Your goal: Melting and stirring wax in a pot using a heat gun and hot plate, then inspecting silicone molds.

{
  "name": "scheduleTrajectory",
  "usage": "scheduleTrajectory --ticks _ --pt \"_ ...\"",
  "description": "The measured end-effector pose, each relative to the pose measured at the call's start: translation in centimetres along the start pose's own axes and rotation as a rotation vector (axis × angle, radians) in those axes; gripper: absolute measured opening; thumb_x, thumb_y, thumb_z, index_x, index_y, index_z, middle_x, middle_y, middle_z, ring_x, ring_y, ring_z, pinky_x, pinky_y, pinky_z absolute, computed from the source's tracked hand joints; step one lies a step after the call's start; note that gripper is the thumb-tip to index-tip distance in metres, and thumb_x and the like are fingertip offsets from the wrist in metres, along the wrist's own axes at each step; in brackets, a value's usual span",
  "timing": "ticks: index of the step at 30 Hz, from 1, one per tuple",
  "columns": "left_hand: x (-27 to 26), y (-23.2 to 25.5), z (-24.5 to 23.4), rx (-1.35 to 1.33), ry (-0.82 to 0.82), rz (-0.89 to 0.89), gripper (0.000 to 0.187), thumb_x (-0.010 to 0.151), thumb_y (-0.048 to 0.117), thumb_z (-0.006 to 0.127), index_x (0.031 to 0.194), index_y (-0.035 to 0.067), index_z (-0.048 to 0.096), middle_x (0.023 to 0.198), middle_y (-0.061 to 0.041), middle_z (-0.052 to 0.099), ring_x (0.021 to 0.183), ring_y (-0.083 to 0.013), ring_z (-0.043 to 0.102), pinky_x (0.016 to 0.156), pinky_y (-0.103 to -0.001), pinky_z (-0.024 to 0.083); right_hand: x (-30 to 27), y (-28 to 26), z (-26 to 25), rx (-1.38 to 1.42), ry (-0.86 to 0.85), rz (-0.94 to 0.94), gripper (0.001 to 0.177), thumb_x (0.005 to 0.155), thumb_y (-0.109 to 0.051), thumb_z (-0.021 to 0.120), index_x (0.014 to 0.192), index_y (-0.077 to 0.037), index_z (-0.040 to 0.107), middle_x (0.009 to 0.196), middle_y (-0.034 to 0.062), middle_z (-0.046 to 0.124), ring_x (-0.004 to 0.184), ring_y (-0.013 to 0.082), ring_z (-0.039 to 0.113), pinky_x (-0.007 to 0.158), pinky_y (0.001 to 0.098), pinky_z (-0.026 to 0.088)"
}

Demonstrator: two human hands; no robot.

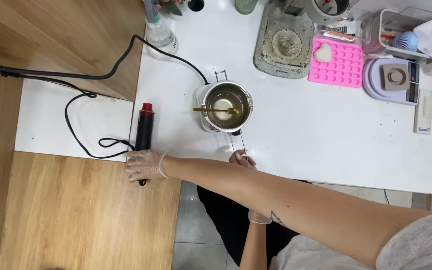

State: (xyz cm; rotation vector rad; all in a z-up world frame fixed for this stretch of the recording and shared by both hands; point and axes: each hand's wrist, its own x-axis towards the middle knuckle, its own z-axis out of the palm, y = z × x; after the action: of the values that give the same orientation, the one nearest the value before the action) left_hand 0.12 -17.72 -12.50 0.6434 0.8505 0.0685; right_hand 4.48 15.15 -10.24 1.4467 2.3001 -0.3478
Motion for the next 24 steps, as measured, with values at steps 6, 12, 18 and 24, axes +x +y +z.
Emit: scheduleTrajectory --ticks 6,12,18,24 --pt "-0.4 3.4 -9.0 0.091 0.018 0.071 0.046 0.102 0.039 0.054 0.135 0.008 0.048 0.121 -0.005 0.061 0.105 -0.0143 0.059 0.093 -0.032 0.052 -0.8 -0.2 0.9 0.05 -0.059 0.08 0.06 0.102 -0.039 0.043 0.157 -0.044 0.017 0.169 -0.0098 0.011 0.156 0.0144 0.005 0.128 0.0487 -0.008" --pt "-2.2 5.5 -15.8 0.181 0.019 0.139 0.045 0.104 0.038 0.053 0.134 0.005 0.05 0.118 -0.007 0.063 0.101 -0.0158 0.059 0.09 -0.032 0.053 -1.9 1.0 2.3 -0.089 0.102 0.134 0.058 0.095 -0.022 0.057 0.144 -0.046 0.039 0.154 -0.0043 0.037 0.148 0.0207 0.027 0.125 0.0535 0.012" --pt "2.6 8.0 -2.8 0.291 -0.013 0.186 0.044 0.105 0.036 0.053 0.133 0.002 0.053 0.116 -0.01 0.064 0.097 -0.0173 0.06 0.087 -0.032 0.053 -1.4 3.1 2.2 -0.112 0.183 0.099 0.038 0.1 -0.021 0.054 0.134 -0.038 0.051 0.147 0.0041 0.049 0.145 0.0297 0.035 0.121 0.0618 0.024" --pt "5.0 10.2 -1.4 0.383 -0.014 0.227 0.044 0.107 0.035 0.053 0.132 -0.001 0.055 0.113 -0.012 0.066 0.093 -0.0187 0.061 0.084 -0.033 0.054 -2.1 3.0 1.1 -0.041 0.272 0.235 0.051 0.094 -0.017 0.056 0.14 -0.038 0.046 0.152 0.0045 0.043 0.146 0.0238 0.033 0.12 0.0532 0.026"
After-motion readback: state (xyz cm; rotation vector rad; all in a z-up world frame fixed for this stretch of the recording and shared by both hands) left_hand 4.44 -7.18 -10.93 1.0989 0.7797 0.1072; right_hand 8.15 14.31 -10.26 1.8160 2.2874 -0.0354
